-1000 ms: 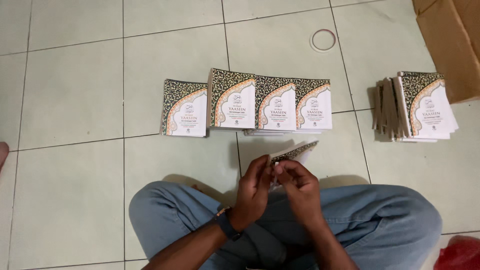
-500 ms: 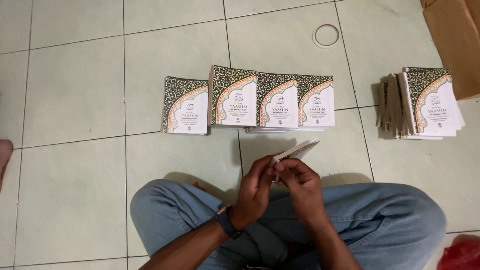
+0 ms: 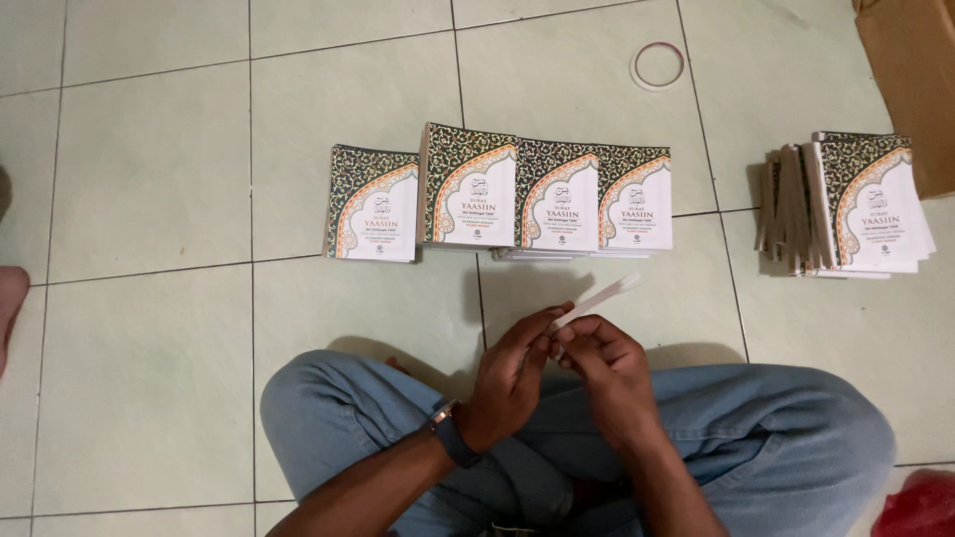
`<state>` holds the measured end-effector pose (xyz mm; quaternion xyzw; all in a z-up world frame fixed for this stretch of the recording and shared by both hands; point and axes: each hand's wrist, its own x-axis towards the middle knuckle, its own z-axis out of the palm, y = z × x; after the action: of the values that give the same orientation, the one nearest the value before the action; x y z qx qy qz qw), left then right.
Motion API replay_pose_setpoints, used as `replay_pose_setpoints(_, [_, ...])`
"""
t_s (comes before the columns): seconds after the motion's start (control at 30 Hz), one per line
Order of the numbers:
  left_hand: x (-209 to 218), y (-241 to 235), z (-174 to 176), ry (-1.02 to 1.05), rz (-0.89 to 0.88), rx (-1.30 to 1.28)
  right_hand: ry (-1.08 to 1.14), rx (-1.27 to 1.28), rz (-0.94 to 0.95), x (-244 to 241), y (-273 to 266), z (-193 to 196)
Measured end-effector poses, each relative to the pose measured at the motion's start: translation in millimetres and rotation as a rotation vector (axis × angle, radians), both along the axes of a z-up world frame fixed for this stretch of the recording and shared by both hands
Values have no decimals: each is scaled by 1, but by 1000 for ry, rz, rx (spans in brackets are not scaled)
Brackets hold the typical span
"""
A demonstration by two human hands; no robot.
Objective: The person sits on the floor and wraps small books with clear plastic film. They pick up a book, slide it into the film, and place the wrapped book onto a stack. The person repeats this process for several books.
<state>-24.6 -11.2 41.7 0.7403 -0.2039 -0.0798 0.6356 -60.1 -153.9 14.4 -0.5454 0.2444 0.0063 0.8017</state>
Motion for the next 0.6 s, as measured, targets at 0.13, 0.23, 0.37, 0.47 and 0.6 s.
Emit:
replay_pose_setpoints(0.13, [1, 3, -5, -100, -34, -27, 42, -1, 46, -3, -6, -10])
replay_pose_setpoints(0.23, [1, 4, -11, -136, -59, -41, 84, -41, 54, -3, -11, -10])
replay_pose_setpoints(0.37, [3, 4, -10, -188, -86, -30, 52, -62, 155, -1, -15, -3])
replay_pose_setpoints(0.47, [3, 4, -10, -208, -109, -39, 36, -55, 170, -1, -14, -5])
replay_pose_setpoints(0.6, [3, 2, -3, -78, -91, -69, 60, -53, 142, 0, -9, -3])
